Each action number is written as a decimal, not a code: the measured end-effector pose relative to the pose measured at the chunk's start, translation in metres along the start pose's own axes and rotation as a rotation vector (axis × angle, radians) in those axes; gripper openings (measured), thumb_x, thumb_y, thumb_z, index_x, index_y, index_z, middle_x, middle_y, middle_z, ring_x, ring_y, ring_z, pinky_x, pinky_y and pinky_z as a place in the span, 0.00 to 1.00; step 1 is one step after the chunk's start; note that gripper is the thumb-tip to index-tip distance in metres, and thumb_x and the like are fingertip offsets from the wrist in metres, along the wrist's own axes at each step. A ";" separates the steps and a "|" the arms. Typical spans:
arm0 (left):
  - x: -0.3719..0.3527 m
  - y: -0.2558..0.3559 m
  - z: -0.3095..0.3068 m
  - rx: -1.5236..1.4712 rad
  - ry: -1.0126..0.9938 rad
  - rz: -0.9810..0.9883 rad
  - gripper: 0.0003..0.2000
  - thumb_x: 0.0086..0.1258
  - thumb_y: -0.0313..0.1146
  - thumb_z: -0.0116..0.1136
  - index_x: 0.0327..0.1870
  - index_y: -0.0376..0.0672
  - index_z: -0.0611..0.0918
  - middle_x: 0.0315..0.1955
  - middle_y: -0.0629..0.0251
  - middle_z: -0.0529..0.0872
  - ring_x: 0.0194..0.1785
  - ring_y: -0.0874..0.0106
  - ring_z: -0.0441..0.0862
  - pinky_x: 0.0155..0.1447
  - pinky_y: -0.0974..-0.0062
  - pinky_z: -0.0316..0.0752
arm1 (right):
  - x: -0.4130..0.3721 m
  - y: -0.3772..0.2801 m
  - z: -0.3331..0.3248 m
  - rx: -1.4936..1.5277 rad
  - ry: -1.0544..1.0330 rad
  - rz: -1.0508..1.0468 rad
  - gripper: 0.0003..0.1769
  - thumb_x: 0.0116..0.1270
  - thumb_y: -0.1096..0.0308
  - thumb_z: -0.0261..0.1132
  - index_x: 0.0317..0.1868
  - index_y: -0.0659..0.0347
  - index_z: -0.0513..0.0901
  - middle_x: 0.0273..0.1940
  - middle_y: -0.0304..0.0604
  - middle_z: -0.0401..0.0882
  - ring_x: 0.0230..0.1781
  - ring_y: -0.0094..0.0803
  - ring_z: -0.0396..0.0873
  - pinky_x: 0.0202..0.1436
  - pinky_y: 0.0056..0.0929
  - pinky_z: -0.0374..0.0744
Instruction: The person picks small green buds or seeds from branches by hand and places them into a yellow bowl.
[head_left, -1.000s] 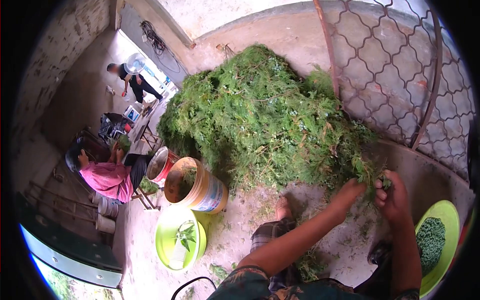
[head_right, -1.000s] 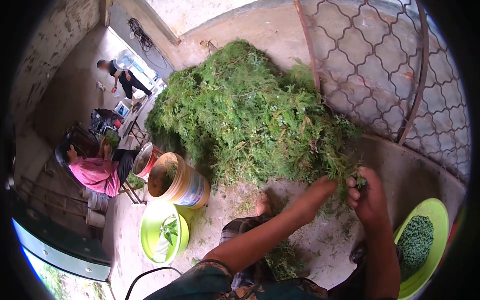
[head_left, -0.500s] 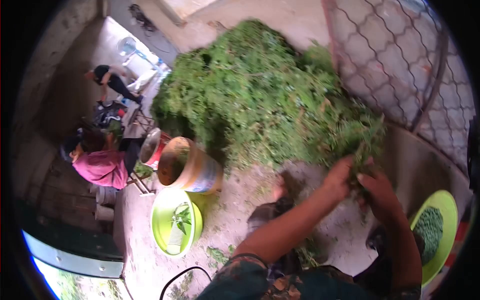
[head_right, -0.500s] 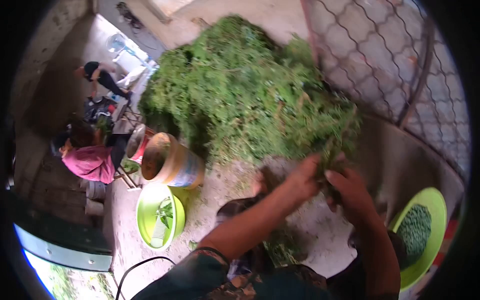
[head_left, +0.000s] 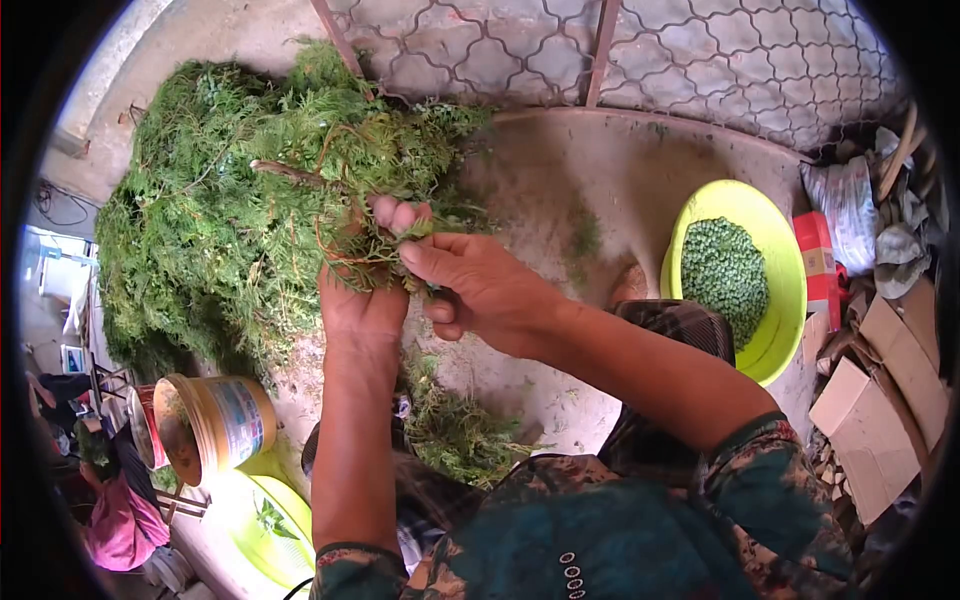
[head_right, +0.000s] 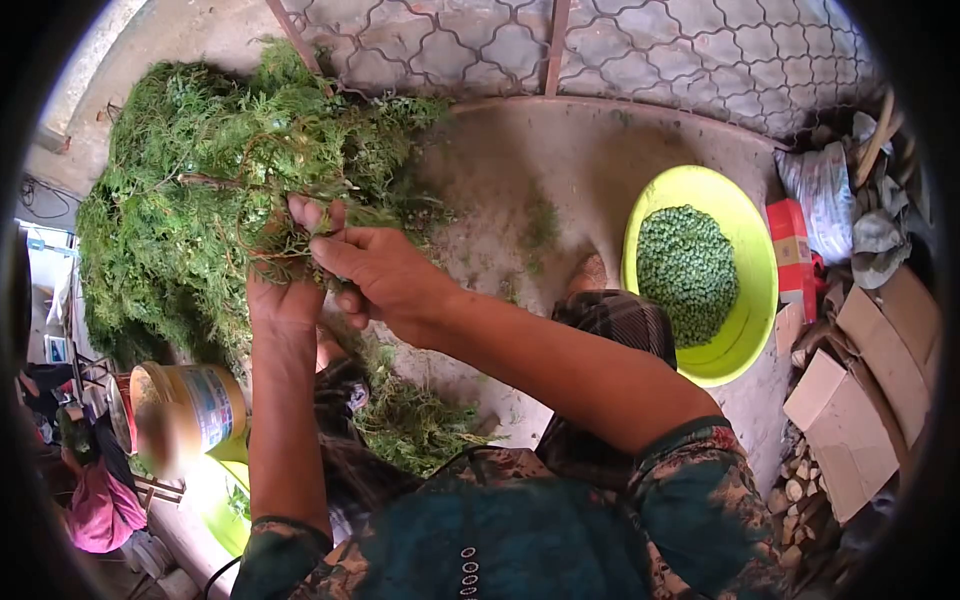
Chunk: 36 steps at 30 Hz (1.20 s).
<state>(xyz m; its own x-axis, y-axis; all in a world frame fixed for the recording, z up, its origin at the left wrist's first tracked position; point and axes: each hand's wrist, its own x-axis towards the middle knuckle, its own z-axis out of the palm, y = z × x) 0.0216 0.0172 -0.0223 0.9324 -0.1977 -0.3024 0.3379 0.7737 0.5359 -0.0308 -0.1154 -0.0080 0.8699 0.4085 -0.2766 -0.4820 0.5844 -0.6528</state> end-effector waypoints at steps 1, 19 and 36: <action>0.003 0.001 -0.006 -0.014 -0.171 0.017 0.10 0.70 0.37 0.50 0.40 0.38 0.74 0.31 0.63 0.80 0.38 0.66 0.79 0.56 0.63 0.73 | 0.000 0.003 -0.001 0.035 -0.014 0.016 0.11 0.68 0.58 0.59 0.39 0.58 0.74 0.28 0.30 0.66 0.22 0.18 0.64 0.23 0.22 0.66; 0.019 0.102 -0.029 -0.173 0.031 0.249 0.13 0.76 0.34 0.35 0.37 0.33 0.70 0.14 0.72 0.66 0.12 0.81 0.63 0.31 0.70 0.77 | -0.039 0.027 0.003 0.023 0.013 0.121 0.09 0.66 0.65 0.53 0.33 0.63 0.70 0.24 0.38 0.70 0.18 0.24 0.71 0.21 0.24 0.73; -0.007 0.046 0.005 -0.115 -0.339 -0.122 0.10 0.75 0.32 0.40 0.45 0.34 0.70 0.26 0.67 0.69 0.24 0.76 0.65 0.38 0.74 0.69 | -0.016 -0.007 -0.019 0.262 -0.161 0.029 0.31 0.73 0.44 0.37 0.47 0.67 0.71 0.37 0.46 0.74 0.33 0.33 0.76 0.36 0.35 0.81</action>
<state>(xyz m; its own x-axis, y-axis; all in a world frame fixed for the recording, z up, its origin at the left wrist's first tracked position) 0.0318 0.0516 0.0080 0.8822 -0.4656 -0.0707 0.4505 0.7907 0.4145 -0.0387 -0.1394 -0.0122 0.8373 0.5216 -0.1635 -0.5356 0.7230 -0.4362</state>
